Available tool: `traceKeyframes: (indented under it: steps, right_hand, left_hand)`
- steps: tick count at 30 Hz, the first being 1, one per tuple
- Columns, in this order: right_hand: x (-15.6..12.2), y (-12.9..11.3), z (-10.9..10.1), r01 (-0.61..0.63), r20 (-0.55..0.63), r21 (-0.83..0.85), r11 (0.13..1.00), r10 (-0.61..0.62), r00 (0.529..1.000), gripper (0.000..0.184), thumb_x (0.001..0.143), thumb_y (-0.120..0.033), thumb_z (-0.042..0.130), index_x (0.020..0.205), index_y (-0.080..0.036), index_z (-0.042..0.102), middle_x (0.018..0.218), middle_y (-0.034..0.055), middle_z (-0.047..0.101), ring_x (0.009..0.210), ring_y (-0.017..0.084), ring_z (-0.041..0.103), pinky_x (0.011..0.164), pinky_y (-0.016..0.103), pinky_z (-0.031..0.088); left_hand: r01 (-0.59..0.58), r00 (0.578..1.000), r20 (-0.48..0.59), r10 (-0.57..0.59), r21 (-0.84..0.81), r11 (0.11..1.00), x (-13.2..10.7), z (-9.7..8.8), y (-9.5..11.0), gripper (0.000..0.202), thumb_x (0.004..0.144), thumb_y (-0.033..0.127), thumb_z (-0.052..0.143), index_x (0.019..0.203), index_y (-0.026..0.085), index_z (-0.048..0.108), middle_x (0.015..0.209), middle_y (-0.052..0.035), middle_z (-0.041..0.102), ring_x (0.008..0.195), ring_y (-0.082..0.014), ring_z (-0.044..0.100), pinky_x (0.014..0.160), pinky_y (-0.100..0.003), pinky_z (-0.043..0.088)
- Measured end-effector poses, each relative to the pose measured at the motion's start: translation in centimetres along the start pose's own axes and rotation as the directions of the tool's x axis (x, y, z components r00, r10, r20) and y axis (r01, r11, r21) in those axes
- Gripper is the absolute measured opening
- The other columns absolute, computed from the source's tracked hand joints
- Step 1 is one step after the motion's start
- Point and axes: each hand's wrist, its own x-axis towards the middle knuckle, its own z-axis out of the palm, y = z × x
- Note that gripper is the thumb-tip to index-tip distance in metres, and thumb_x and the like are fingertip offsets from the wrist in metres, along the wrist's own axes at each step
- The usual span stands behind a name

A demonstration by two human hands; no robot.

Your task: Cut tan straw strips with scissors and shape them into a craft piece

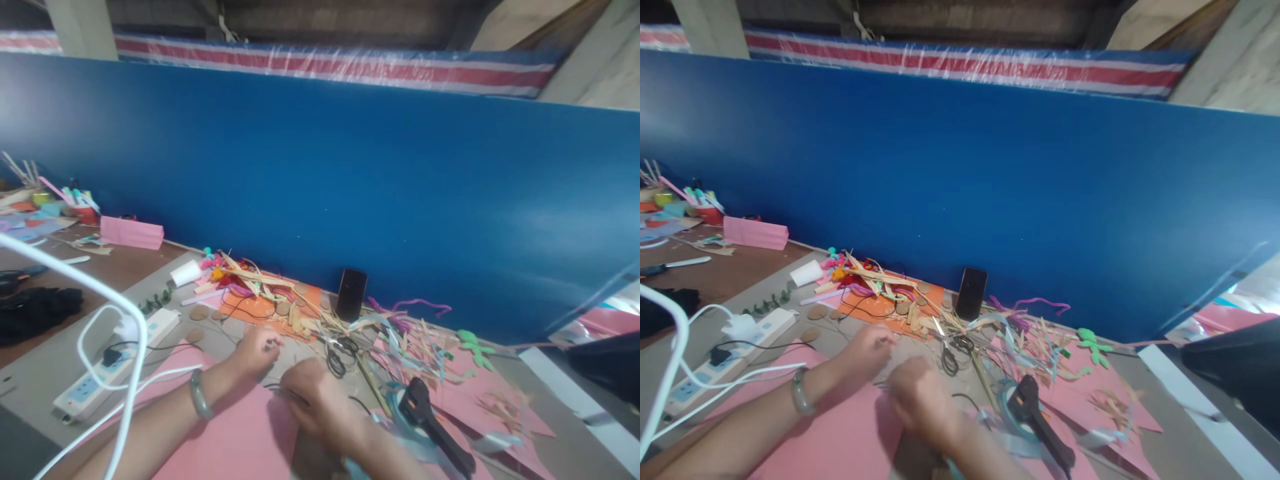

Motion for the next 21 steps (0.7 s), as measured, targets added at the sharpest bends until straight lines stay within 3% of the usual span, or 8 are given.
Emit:
traceKeyframes:
  steps: [4,8,11,14,16,17,18,21]
  right_hand:
    - [-0.6,-3.1,3.6,0.338,0.232,-0.049,0.94,-0.318,0.919,0.025,0.09,-0.031,0.053,0.112,-0.022,0.058,0.113,0.0069,0.066,0.1,0.019,0.058,0.091,0.033,0.041]
    - [-0.8,-3.6,4.0,0.444,0.374,-0.087,0.892,-0.383,0.844,0.045,0.092,-0.042,0.05,0.133,-0.025,0.044,0.141,0.0106,0.047,0.126,0.025,0.042,0.104,0.043,0.032]
    - [-0.4,-3.7,2.9,0.422,0.433,0.013,0.906,-0.386,0.815,0.056,0.089,-0.049,0.052,0.138,-0.025,0.039,0.146,0.0119,0.04,0.135,0.026,0.031,0.11,0.046,0.024]
    - [0.4,-3.7,2.2,0.338,0.4,0.215,0.916,-0.399,0.826,0.049,0.084,-0.045,0.059,0.128,-0.023,0.052,0.139,0.0115,0.049,0.13,0.027,0.038,0.107,0.044,0.028]
    - [1.1,-3.1,1.5,0.201,0.31,0.432,0.879,-0.354,0.882,0.034,0.078,-0.038,0.066,0.108,-0.021,0.065,0.117,0.0079,0.065,0.112,0.024,0.055,0.096,0.036,0.041]
    - [1.6,-2.5,1.0,0.097,0.228,0.54,0.836,-0.256,0.939,0.023,0.076,-0.032,0.066,0.095,-0.021,0.069,0.101,0.0049,0.07,0.097,0.021,0.061,0.087,0.032,0.046]
    - [2.2,-1.7,0.2,-0.034,0.113,0.633,0.773,-0.048,0.992,0.011,0.072,-0.025,0.068,0.081,-0.019,0.069,0.083,0.0024,0.071,0.08,0.018,0.063,0.076,0.029,0.048]
    - [4.0,1.0,-3.0,-0.102,-0.07,0.693,0.714,0.207,0.976,0.012,0.075,-0.018,0.057,0.081,-0.018,0.067,0.074,0.0004,0.068,0.069,0.014,0.06,0.068,0.027,0.048]
  left_hand:
    - [-0.003,0.989,-0.148,0.0,-0.018,1.0,0.1,-1.0,1.2,0.009,0.073,0.018,0.054,0.071,0.018,0.063,0.072,-0.0022,0.067,0.071,-0.0165,0.059,0.07,-0.026,0.043]
    - [0.005,0.989,-0.15,-0.019,-0.09,0.996,-0.2,-2.2,3.1,0.008,0.075,0.02,0.054,0.073,0.018,0.062,0.071,-0.0014,0.065,0.071,-0.0157,0.057,0.066,-0.024,0.041]
    - [0.109,0.99,-0.045,-0.131,-0.328,0.938,-0.7,-2.8,5.1,0.008,0.074,0.024,0.058,0.075,0.017,0.061,0.068,-0.0004,0.062,0.066,-0.0139,0.054,0.063,-0.024,0.04]
    - [0.285,0.958,0.19,-0.213,-0.608,0.741,-1.8,-3.1,7.4,0.012,0.077,0.028,0.058,0.079,0.016,0.058,0.071,-0.0011,0.063,0.063,-0.0117,0.053,0.065,-0.025,0.043]
    - [0.287,0.956,0.244,-0.165,-0.643,0.71,-3.0,-3.1,8.9,0.015,0.079,0.031,0.06,0.077,0.016,0.056,0.07,-0.0005,0.062,0.061,-0.0106,0.052,0.064,-0.024,0.042]
    - [0.233,0.969,0.218,-0.117,-0.642,0.73,-3.7,-3.0,9.5,0.019,0.081,0.034,0.059,0.075,0.016,0.056,0.067,0.0007,0.06,0.059,-0.0099,0.05,0.062,-0.023,0.04]
    - [0.171,0.983,0.163,-0.087,-0.623,0.763,-4.3,-2.9,10.1,0.024,0.085,0.036,0.055,0.073,0.016,0.056,0.064,0.0015,0.057,0.059,-0.0096,0.049,0.062,-0.023,0.04]
    - [0.08,0.997,0.06,-0.054,-0.621,0.78,-5.4,-1.5,11.1,0.03,0.089,0.038,0.05,0.069,0.016,0.053,0.065,0.0018,0.054,0.058,-0.009,0.048,0.061,-0.023,0.039]
